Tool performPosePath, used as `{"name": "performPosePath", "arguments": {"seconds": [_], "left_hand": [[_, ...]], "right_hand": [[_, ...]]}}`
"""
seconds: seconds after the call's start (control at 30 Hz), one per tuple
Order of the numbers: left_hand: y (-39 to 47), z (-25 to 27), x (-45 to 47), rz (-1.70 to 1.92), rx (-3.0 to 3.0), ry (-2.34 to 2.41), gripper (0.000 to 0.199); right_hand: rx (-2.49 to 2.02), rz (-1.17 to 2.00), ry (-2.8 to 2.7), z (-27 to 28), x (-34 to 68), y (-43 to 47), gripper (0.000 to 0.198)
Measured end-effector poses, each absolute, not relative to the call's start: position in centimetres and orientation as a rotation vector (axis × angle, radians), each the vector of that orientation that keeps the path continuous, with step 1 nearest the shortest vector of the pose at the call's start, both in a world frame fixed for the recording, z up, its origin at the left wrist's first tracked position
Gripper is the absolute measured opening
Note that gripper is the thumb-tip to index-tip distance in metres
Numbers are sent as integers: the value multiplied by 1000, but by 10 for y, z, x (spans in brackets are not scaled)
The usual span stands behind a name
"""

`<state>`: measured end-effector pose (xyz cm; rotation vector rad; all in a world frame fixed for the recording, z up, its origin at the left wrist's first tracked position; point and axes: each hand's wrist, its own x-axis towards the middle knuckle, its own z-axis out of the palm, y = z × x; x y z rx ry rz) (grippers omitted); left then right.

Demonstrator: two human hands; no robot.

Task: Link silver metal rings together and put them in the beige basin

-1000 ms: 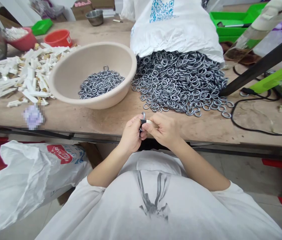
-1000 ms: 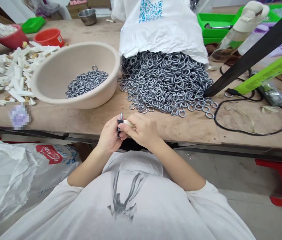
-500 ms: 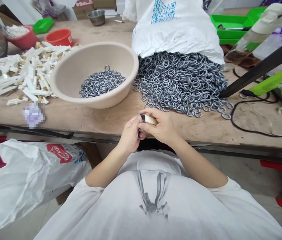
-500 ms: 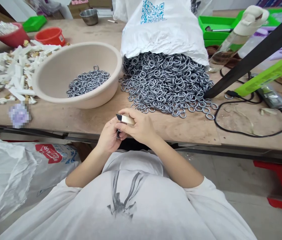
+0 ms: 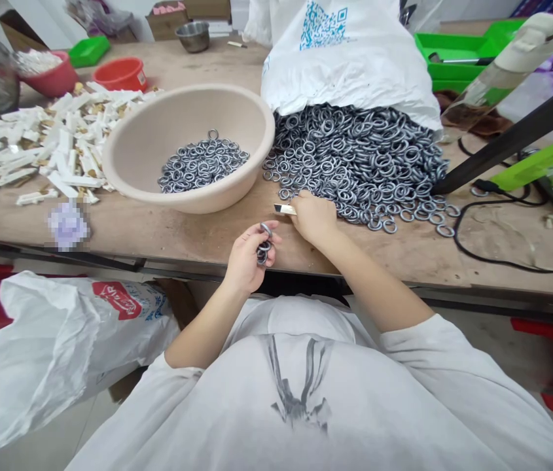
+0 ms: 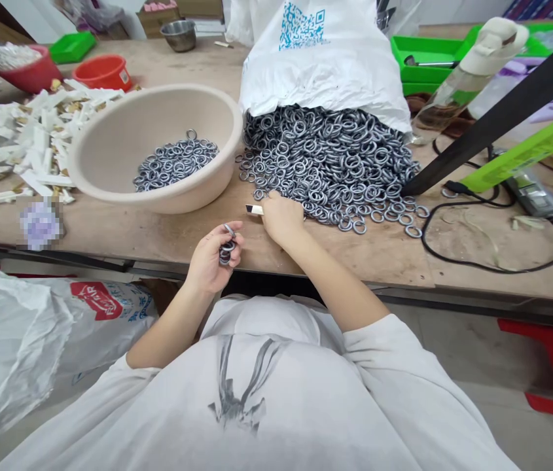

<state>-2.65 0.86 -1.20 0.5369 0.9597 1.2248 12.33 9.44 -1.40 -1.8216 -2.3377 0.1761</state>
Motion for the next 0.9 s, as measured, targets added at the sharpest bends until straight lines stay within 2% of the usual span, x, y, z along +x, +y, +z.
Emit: {"name": "performPosePath", "arguments": {"seconds": [0.07,0.17,0.27,0.33,0.53,0.67,0.77,0.9], "left_hand": [[10,-13,-29,1232,500,954,20],[11,-14,-26,1218,467,926,17],[9,-14,-15,1202,503,907,32],[8,-14,-6,1228,553,892,40],[3,-11,-2,1257,639,861,46],[1,-10,-9,1150,726,864,47],[-2,-9,-9,1070,716,840,48],[-4,-5,-6,1047,715,817,49]], "right_hand": [[-1752,294,-2241,-15,125,93,27],[-1417,791,-1906,-16,129,79,28],[-999,1287,-1490,-17,126,53,43],[-908,1408,-1333,-19,120,36,47],[-917,1220,-1333,-28,117,19,35],[-802,1256,-1544,-23,129,26,39],[-804,1095,-1620,-20,132,28,34],[-841,1206,-1471,-19,129,27,37]]}}
